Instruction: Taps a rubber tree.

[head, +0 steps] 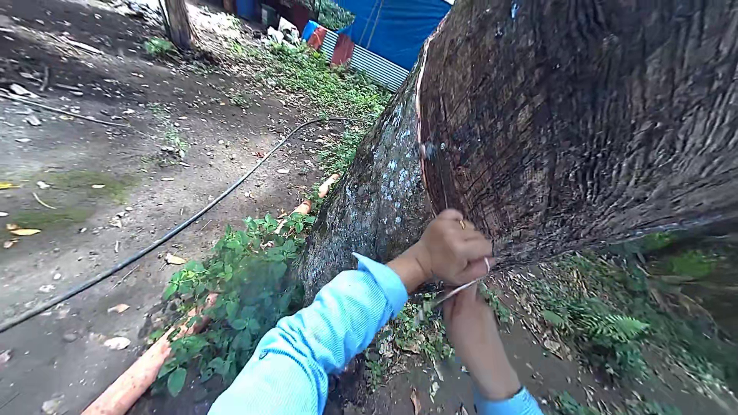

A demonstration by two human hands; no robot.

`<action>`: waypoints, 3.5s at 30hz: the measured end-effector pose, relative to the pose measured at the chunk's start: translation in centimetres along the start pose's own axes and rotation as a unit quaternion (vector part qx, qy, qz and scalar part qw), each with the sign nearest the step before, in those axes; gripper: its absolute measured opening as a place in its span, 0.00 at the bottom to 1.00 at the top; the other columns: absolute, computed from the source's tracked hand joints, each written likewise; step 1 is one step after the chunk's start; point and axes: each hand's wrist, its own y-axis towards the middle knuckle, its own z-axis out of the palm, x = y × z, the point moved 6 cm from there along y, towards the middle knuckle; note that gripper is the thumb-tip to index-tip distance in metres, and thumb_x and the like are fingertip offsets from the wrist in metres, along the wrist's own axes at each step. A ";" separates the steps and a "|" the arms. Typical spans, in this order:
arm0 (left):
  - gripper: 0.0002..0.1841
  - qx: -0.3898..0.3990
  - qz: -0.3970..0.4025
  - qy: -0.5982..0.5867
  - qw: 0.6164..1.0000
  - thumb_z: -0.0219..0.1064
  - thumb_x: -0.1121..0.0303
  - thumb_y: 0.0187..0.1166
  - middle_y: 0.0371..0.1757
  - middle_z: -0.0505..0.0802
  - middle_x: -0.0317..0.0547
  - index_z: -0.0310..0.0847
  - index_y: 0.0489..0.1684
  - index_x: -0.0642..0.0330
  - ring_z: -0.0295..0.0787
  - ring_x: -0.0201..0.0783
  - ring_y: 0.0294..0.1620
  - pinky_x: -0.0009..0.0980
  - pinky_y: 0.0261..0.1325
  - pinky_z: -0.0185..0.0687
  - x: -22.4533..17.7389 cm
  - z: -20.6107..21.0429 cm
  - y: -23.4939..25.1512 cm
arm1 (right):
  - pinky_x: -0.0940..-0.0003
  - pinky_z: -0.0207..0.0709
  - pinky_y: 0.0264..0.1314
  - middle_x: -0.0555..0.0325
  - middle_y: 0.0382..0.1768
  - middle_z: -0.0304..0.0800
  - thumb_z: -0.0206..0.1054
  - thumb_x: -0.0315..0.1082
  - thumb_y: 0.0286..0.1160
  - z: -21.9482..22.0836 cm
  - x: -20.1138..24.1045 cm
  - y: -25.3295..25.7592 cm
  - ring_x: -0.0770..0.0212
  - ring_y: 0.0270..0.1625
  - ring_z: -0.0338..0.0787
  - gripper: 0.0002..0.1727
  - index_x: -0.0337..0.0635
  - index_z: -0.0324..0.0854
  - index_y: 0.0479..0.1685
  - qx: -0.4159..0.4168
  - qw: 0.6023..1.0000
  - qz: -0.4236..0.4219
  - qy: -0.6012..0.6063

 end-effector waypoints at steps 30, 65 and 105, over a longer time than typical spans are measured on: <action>0.28 -0.009 -0.017 0.096 0.995 0.47 0.57 0.82 0.13 0.86 0.43 0.80 0.09 0.57 0.82 0.39 0.19 0.41 0.44 0.75 -2.6 4.5 -1.3 | 0.35 0.86 0.41 0.26 0.46 0.90 0.58 0.31 0.87 -0.4 -6.3 -0.8 0.29 0.40 0.94 0.21 0.23 0.74 0.70 0.000 0.995 -0.095 0.020; 0.27 -0.014 -0.093 0.226 0.969 0.48 0.54 0.84 0.15 0.87 0.44 0.83 0.14 0.57 0.84 0.42 0.19 0.42 0.40 0.77 -10.1 20.0 -5.1 | 0.33 0.84 0.38 0.27 0.38 0.90 0.59 0.31 0.83 -2.0 -25.0 -2.9 0.29 0.35 0.93 0.21 0.17 0.76 0.62 0.151 0.947 -0.275 0.062; 0.29 -0.042 -0.084 0.394 0.914 0.47 0.55 0.84 0.14 0.86 0.47 0.80 0.11 0.60 0.85 0.44 0.21 0.44 0.45 0.78 -4.9 19.3 -5.8 | 0.31 0.83 0.33 0.21 0.44 0.89 0.58 0.26 0.82 4.0 -25.3 3.0 0.24 0.34 0.92 0.24 0.21 0.71 0.74 0.080 0.905 -0.401 0.120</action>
